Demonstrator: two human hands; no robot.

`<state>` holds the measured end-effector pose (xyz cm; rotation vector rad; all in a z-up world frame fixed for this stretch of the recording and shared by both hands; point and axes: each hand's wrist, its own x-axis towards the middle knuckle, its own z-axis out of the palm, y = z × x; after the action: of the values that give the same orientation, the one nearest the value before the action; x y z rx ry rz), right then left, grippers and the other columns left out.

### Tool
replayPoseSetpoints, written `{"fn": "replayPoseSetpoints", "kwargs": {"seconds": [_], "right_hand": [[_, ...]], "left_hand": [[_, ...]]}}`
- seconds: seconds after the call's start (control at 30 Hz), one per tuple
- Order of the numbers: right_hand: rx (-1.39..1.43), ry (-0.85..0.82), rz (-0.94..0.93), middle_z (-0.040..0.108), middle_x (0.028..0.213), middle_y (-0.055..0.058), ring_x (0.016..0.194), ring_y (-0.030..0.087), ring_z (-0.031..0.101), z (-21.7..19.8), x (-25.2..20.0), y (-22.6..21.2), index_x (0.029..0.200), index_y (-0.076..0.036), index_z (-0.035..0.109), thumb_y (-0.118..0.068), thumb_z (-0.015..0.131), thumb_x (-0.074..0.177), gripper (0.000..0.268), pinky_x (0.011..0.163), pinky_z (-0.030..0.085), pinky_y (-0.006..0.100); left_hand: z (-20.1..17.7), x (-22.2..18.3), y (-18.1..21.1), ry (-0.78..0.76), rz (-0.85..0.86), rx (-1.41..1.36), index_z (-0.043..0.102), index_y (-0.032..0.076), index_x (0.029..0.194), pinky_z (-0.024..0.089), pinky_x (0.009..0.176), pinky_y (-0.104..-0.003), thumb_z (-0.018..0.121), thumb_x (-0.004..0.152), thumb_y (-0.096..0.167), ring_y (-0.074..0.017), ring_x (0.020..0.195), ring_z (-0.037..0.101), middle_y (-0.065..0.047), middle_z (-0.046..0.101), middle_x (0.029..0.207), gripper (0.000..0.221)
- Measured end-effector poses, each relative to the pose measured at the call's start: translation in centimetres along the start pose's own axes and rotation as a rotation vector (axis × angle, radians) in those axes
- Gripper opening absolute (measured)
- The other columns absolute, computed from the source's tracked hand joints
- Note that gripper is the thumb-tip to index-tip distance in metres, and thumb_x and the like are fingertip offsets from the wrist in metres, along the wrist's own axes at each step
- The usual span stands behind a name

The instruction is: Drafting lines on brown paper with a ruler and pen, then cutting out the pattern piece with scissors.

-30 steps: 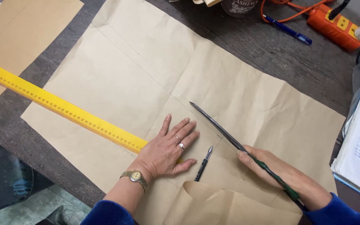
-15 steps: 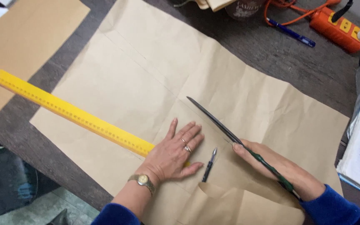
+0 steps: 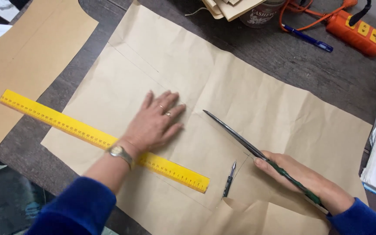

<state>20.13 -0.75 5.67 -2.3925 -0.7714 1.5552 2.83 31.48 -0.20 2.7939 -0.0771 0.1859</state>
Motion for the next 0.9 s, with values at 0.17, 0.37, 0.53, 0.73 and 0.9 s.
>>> {"fn": "replayPoseSetpoints", "kwargs": {"seconds": [0.17, 0.37, 0.53, 0.73, 0.9], "right_hand": [[-0.031, 0.0, -0.027, 0.05, 0.077, -0.004, 0.072, 0.01, 0.05, -0.4, -0.6, -1.4, 0.078, -0.015, 0.047, -0.054, 0.037, 0.094, 0.043, 0.069, 0.041, 0.024], [0.001, -0.005, -0.136, 0.054, 0.078, -0.004, 0.073, 0.009, 0.052, -0.6, 0.3, -3.4, 0.079, -0.014, 0.049, -0.05, 0.036, 0.095, 0.041, 0.07, 0.044, 0.026], [0.009, 0.004, -0.094, 0.05, 0.077, -0.004, 0.072, 0.01, 0.047, -0.6, 0.6, -3.9, 0.079, -0.014, 0.048, -0.05, 0.037, 0.095, 0.042, 0.069, 0.042, 0.026], [0.04, 0.028, -0.044, 0.051, 0.08, -0.005, 0.075, 0.009, 0.048, 0.0, 1.4, -3.3, 0.077, -0.013, 0.048, -0.05, 0.04, 0.096, 0.042, 0.069, 0.044, 0.024], [0.046, 0.029, -0.066, 0.054, 0.079, -0.006, 0.073, 0.009, 0.05, 0.1, 1.3, -3.3, 0.076, -0.013, 0.05, -0.049, 0.039, 0.095, 0.042, 0.068, 0.046, 0.024]], "left_hand": [[0.2, -0.4, -1.5, -0.071, -0.007, 0.102, 0.035, 0.027, 0.147, 0.001, 0.107, -0.069, 0.03, 0.096, 0.051, -0.0328, 0.143, 0.018, -0.012, 0.027, 0.154, 0.056], [0.3, -0.4, -1.5, -0.081, -0.027, 0.134, 0.039, 0.029, 0.144, 0.003, 0.106, -0.072, 0.032, 0.093, 0.057, -0.0329, 0.142, 0.019, -0.012, 0.03, 0.152, 0.058], [0.7, -0.5, -1.6, -0.082, -0.029, 0.136, 0.033, 0.031, 0.147, -0.003, 0.108, -0.069, 0.024, 0.096, 0.059, -0.0306, 0.144, 0.014, -0.009, 0.024, 0.155, 0.059], [0.9, -0.6, -1.7, -0.061, -0.032, 0.114, 0.037, 0.031, 0.145, -0.002, 0.108, -0.069, 0.028, 0.095, 0.057, -0.0299, 0.144, 0.015, -0.009, 0.027, 0.154, 0.057], [0.8, -0.6, -1.6, -0.064, -0.032, 0.103, 0.037, 0.03, 0.145, -0.002, 0.108, -0.069, 0.028, 0.095, 0.058, -0.0305, 0.144, 0.015, -0.01, 0.026, 0.154, 0.058]]}}
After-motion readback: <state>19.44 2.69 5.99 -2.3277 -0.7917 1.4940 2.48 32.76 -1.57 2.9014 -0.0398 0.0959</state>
